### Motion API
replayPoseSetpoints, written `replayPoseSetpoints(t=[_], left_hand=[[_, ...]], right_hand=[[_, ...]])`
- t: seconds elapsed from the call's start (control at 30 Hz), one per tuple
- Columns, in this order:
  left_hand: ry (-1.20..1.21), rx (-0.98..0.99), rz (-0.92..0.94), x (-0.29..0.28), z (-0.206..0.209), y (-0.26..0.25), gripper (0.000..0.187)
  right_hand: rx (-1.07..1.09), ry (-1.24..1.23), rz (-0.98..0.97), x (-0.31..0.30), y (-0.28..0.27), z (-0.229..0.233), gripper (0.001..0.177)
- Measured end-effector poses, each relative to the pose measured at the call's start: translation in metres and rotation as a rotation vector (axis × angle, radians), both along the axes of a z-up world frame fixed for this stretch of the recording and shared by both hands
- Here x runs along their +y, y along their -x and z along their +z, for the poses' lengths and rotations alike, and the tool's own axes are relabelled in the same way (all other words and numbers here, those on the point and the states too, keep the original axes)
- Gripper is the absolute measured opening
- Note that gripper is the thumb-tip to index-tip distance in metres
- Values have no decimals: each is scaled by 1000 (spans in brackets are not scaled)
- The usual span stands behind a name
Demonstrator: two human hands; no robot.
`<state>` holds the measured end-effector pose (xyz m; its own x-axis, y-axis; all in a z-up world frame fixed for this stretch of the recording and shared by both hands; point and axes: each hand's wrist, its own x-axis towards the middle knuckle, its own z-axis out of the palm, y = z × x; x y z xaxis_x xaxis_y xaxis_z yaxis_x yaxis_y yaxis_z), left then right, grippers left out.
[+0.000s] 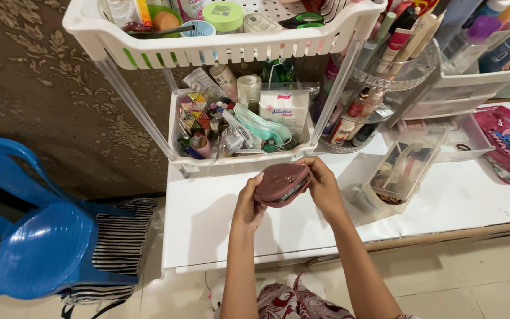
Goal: The person organizes a multi-tiered white plastic storage rack filled with various beauty products, including lotions, brushes, and hair accessories. They adjust the position of the rack and a mirror on a white vanity table, then move to a bed to gather additional items like bottles and tubes, placing them into the rack.
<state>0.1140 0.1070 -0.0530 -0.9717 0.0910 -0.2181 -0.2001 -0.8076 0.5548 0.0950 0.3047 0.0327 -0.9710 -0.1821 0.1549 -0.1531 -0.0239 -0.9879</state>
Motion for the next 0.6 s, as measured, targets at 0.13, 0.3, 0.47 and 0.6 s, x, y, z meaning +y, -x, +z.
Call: replayPoseSetpoints(t=[0.13,0.3,0.47,0.6], left_hand=[[-89,-114,74,6,42,-10,42],[-194,-235,100,23,50,-10,53],[-318,-206,229,34,22,0,54],[-359,-301,334,27,21,5,54]], right_hand=[[-61,76,-80,-6,-8,8,17],[25,-36,-123,-20,-11,-2,14],[97,-226,-212,-33,-31,11,8],[229,-304,-180,-47,-57,27,8]])
